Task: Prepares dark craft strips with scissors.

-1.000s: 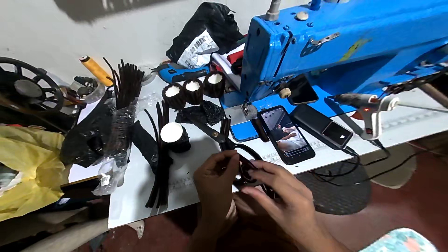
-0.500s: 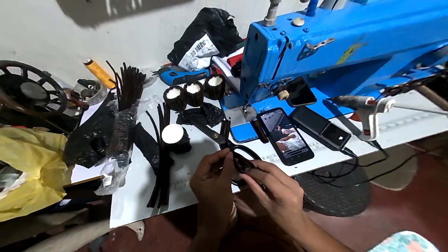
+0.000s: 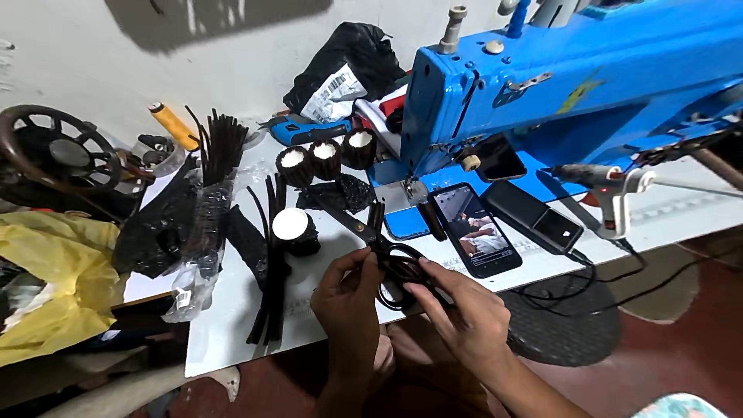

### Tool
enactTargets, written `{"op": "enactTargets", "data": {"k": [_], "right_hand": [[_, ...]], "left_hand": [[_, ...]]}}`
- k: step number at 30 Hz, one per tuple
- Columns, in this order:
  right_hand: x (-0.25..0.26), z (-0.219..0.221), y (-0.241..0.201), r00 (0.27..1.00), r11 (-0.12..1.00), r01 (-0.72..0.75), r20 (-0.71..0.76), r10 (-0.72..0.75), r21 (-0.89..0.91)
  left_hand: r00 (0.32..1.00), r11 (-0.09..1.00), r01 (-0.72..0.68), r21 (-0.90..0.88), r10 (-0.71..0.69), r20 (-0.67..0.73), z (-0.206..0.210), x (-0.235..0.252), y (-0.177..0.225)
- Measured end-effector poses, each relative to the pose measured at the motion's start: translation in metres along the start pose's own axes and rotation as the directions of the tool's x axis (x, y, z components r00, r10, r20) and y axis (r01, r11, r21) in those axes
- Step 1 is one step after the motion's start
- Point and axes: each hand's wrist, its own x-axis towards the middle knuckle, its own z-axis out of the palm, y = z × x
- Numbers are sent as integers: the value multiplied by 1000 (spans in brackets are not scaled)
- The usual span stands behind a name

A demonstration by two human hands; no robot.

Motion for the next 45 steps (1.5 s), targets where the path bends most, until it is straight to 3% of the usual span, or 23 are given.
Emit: {"op": "enactTargets", "data": {"k": [7,22,29,35,41,45], "right_hand": [[6,-1,4,999,999,-30,-26,31,29],[3,7,14,991,991,126,-44,-128,-49],[5,-11,10,983,968,-154,126,130,200],[9,-16,10,963,945,-215,217,162,246],[11,-26,19,959,979,-61,282,3,196],[19,-38,29,884,981,163,426,-194,110]], "left_hand": [[1000,998,10,-64,-10,-9,1,-2,-1],[988,984,131,-119,-139,-61,3,2,2],[989,987,138,-87,-142,-41,-5,8,0],[981,976,180,-119,-186,-46,-3,10,1],[973,965,230,-123,-232,-7,-8,14,5],[960,960,271,-65,-265,94,-10,16,6]]}}
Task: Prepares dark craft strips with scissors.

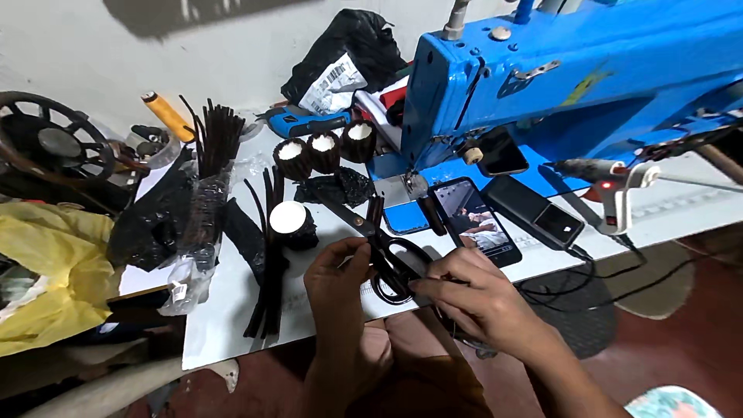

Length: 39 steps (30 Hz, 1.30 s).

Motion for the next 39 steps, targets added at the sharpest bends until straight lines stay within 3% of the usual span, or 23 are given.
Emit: {"op": "enactTargets", "data": {"k": [3,7,11,14,16,23,28,39], "right_hand": [[2,-12,6,990,998,57,128,-56,-5],[1,-27,13,986,942,-139,127,105,305],[0,-28,12,904,699,-308,-31,427,646],[8,-19,7,800,460,-271,-68,596,846],[12,-10,0,750,375,-276,-46,660,885],[13,15,-11,781,566,-354,-97,616,745],[10,14,-11,830,606,-338,-75,552,720],[13,17,-15,864,664,-320,-79,497,676]], "left_hand": [[998,998,11,63,-15,53,1,-2,-2],[998,998,-15,64,11,59,-1,-1,0],[995,1000,-29,-1,29,92,-3,-1,-2],[992,999,-37,6,36,118,2,-5,-7],[990,998,-51,31,47,133,7,-8,-10],[979,994,-97,48,86,187,11,-12,-14],[979,990,-103,91,85,185,12,-12,-12],[957,966,-202,162,160,241,10,-9,-13]]}}
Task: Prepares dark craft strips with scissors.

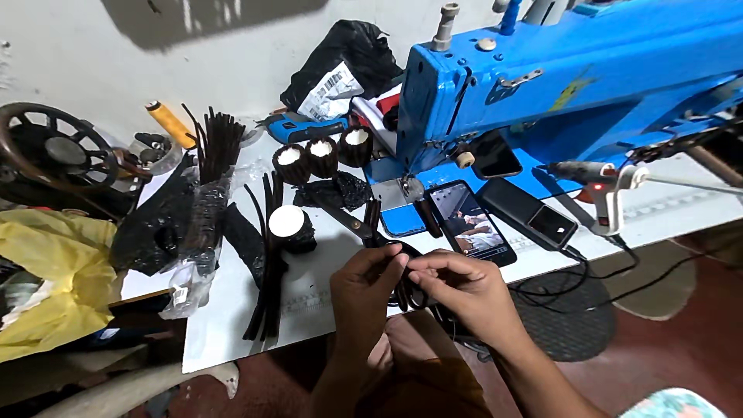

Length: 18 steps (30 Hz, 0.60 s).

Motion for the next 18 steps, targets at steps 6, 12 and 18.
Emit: {"op": "enactTargets", "data": {"k": [6,12,18], "right_hand": [[-3,8,-2,994,989,-102,-27,106,111],[-25,18,10,966,877,214,-39,-255,-430],[-21,23,14,887,660,349,7,-462,-665]], "left_hand": [[996,1000,18,-16,-19,-89,0,4,-2],[967,999,24,-33,-32,-254,0,9,-7],[956,995,14,-96,-41,-290,1,8,-7]]}}
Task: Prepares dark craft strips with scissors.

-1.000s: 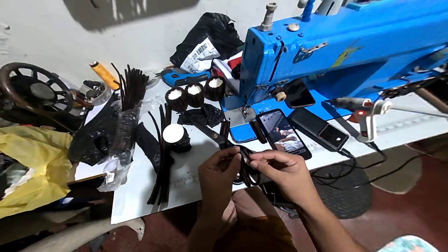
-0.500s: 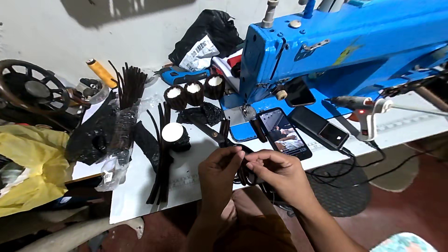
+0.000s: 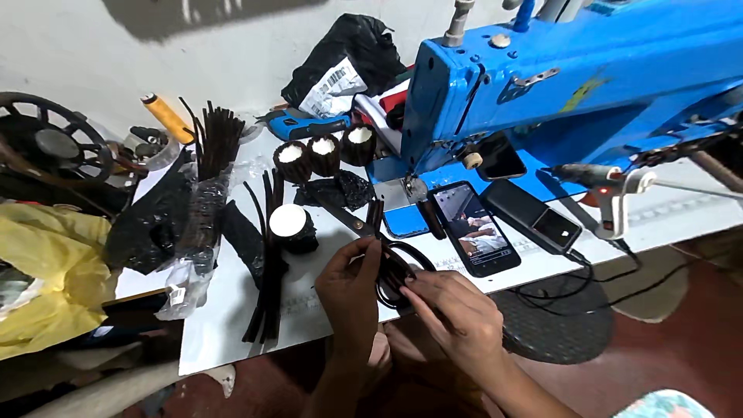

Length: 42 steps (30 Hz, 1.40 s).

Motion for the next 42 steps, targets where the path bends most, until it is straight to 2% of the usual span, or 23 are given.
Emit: {"op": "enactTargets", "data": {"k": [7,17,28,32,35,37,39,40,42], "right_hand": [[4,-1,2,1000,999,19,17,-20,28],[6,-1,0,992,981,-126,43,121,145],[4,3,2,992,976,-130,30,126,177],[14,-3,15,985,984,-170,28,169,58],[32,-5,37,977,969,-204,40,211,-140],[40,-4,51,962,953,-232,96,254,-194],[46,-17,49,949,954,-249,154,275,-168],[47,-32,42,964,968,-223,118,237,-120],[39,-80,21,991,991,-120,-45,123,65]], "left_hand": [[1000,1000,-11,9,11,-29,-4,2,-2],[998,1000,-26,-6,26,-49,-3,0,-1],[997,999,-21,-24,19,-76,0,-1,-4],[1000,993,30,114,-29,-6,-9,7,0],[997,955,-72,288,79,-10,-23,16,-1],[987,874,-162,458,150,62,-32,20,-3],[975,750,-218,624,132,181,-37,21,1],[967,693,-240,680,112,227,-38,22,3],[957,616,-261,743,63,284,-37,21,5]]}}
